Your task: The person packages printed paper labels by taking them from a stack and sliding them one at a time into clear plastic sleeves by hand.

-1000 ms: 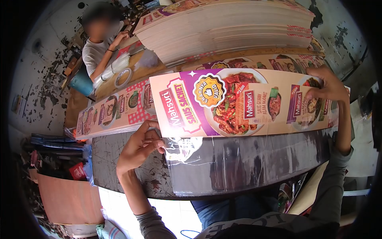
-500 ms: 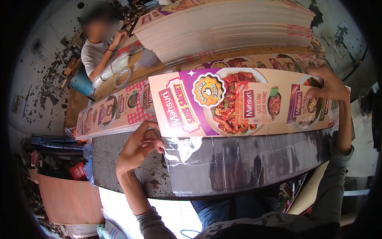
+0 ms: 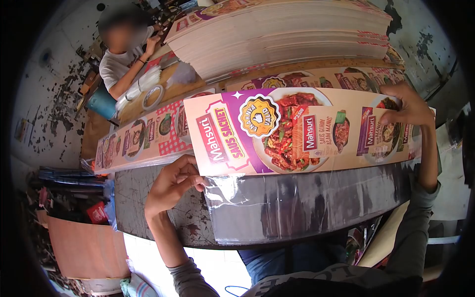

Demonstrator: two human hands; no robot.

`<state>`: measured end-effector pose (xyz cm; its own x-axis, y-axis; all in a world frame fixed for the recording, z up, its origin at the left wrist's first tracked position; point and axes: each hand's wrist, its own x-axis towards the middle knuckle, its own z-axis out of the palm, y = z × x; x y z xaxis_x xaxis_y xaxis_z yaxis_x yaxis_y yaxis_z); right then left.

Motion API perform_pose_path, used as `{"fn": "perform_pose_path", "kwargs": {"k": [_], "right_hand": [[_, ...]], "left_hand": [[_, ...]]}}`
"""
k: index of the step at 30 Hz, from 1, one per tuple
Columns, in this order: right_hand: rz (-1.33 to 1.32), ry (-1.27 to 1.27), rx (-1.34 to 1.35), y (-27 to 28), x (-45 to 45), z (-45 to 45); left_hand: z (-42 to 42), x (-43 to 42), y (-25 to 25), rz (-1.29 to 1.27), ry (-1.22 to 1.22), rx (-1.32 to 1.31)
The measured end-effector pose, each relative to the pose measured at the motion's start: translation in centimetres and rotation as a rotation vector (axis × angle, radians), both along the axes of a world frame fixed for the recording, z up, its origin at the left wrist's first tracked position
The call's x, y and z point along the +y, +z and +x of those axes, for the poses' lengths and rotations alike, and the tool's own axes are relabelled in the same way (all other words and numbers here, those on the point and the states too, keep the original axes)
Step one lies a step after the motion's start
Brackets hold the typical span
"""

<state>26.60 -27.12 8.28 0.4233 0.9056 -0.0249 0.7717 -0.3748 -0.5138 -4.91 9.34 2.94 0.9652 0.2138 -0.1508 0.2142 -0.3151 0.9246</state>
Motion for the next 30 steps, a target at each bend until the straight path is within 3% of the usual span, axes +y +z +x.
{"fn": "perform_pose_path", "kwargs": {"k": [18, 23, 27, 30], "right_hand": [[0.017, -0.058, 0.069, 0.1, 0.3, -0.5], [-0.087, 0.029, -0.056, -0.1, -0.5, 0.8], [-0.015, 0.054, -0.052, -0.6, 0.1, 0.1], [-0.044, 0.027, 0.065, -1.0, 0.9, -0.4]], "left_hand": [[0.0, 0.0, 0.0, 0.011, 0.017, 0.028], [0.1, 0.0, 0.2, 0.012, -0.007, 0.025], [0.2, 0.0, 0.2, 0.0, 0.017, 0.032], [0.1, 0.1, 0.1, 0.023, 0.031, 0.013]]}}
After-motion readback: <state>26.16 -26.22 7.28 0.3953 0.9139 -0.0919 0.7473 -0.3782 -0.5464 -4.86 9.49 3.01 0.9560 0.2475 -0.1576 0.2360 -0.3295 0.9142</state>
